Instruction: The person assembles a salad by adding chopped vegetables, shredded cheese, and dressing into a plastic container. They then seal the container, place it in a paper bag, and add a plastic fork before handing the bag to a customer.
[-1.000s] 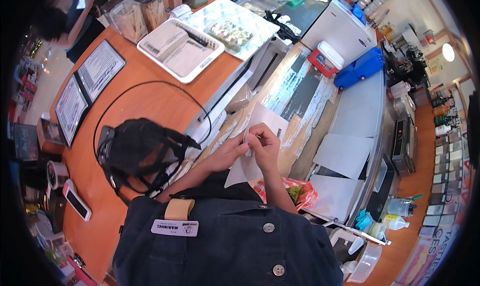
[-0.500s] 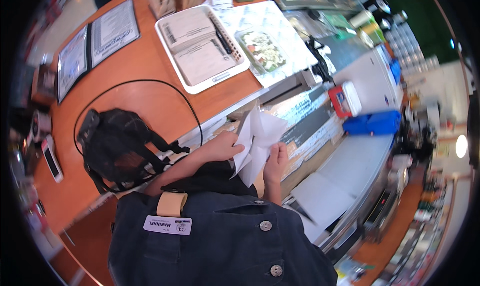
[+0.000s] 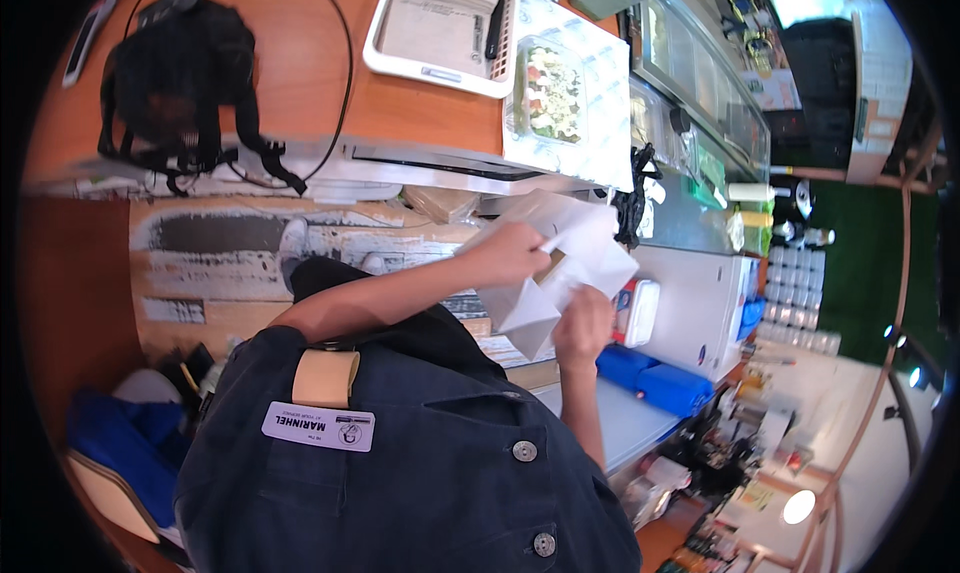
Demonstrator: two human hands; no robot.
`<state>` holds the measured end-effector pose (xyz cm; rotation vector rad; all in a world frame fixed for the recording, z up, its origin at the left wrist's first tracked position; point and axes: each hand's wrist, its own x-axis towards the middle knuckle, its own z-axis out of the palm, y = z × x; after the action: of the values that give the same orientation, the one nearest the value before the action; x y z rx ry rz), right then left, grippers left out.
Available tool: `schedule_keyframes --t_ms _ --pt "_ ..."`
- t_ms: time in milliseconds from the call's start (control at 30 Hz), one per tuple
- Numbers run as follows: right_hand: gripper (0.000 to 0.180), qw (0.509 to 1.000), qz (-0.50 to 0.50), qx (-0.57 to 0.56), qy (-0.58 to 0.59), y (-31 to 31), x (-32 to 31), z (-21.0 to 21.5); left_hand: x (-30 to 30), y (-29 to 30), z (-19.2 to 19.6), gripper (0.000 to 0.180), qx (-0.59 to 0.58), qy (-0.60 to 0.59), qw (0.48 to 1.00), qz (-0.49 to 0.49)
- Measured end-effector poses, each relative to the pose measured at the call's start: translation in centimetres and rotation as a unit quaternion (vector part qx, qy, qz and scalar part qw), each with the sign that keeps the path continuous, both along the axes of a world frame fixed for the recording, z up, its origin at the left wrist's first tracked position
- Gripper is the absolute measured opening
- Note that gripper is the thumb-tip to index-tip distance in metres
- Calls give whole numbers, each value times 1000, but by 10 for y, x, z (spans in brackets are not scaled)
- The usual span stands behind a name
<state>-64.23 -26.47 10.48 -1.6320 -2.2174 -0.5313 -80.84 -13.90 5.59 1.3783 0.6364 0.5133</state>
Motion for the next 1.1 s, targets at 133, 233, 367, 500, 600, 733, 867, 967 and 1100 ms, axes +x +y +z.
schedule_keyframes --t_ms 133,233,367,500,600,733,867,967,1100 --pt "16 927 234 -292 -21 20 17 18 23 -48 5 23 150 1 988 44" --pt "16 781 47 -577 -234 31 26 2 27 -66 7 23 181 23 982 47" --pt "24 943 98 -306 -88 47 15 -70 28 -73 13 22 210 75 974 26" --pt "25 939 47 -312 -136 53 22 -102 16 -80 18 21 185 102 977 0" --pt "25 939 36 -313 -139 48 23 -103 4 -82 21 18 264 157 951 42" --pt "26 932 35 -333 -137 39 20 -92 1 -87 26 20 374 263 879 136" --pt "26 927 28 -357 -109 37 10 -87 15 -96 34 27 412 405 796 180" --pt "27 934 64 -340 -89 43 -4 -102 14 -93 37 28 352 417 824 154" --pt "28 942 93 -304 -113 57 -31 -143 -19 -71 34 23 319 306 892 96"
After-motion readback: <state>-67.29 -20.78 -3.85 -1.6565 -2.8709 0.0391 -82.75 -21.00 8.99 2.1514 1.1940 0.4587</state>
